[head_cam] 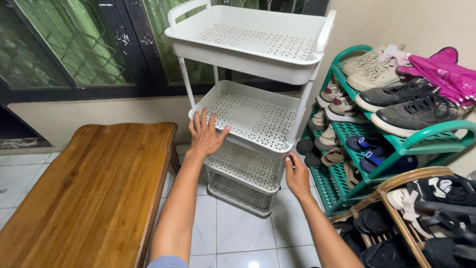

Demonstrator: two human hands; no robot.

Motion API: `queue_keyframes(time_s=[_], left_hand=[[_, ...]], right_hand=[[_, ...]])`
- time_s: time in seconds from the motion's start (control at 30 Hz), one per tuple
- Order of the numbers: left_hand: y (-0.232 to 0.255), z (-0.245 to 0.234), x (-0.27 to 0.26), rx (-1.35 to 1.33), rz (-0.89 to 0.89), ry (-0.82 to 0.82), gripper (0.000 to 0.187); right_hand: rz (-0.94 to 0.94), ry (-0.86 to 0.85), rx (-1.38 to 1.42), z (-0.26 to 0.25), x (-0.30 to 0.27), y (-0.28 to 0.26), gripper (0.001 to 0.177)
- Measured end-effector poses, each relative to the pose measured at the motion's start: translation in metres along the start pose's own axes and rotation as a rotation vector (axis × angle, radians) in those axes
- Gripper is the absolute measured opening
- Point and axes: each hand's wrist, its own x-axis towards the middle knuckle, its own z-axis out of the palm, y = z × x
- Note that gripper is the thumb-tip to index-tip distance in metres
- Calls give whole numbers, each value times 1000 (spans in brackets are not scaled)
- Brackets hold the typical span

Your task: The person assembles a white plastic storage shelf by inserting vertical poles into the trays and securing them in place. They adjust the shelf height and ensure stability by checking the alignment of the components.

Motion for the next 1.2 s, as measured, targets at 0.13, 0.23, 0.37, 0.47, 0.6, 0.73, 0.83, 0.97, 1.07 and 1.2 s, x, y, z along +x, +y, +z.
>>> queue_keyframes(time_s=[0.13, 0.23, 0.37, 0.47, 0.6, 0.73, 0.83, 0.97, 1.07, 1.2], left_hand=[[-15, 18, 5, -133, -130, 32, 92], [-5, 19, 5, -224, -292, 39, 89], [47, 12, -15, -448, -378, 170, 85], [101, 11, -51, -685, -351, 316, 91], [151, 24, -77, -800, -419, 275, 93], [158, 35, -71, -919, -429, 327, 86], [149, 37, -63, -878, -412, 360, 80], [119, 40, -55, -1022, -437, 304, 74], [83, 40, -42, -1227, -556, 125, 73], [31, 38, -24, -1258, -388, 67, 67]], right_hand=[[100, 47, -11, 18, -36, -37, 29], [89, 82, -11, 29, -41, -53, 30], [47, 47, 22, 26, -39, -51, 29], [130, 82, 67, 2, -22, -34, 27], [141, 300, 157, -33, 45, -1, 27], [36, 159, 186, -53, 118, 15, 47], [-126, 46, 46, -59, 147, 8, 45], [124, -139, 111, -51, 140, -9, 40], [30, -104, 99, -39, 119, -25, 36], [-124, -6, 46, -24, 91, -45, 29]])
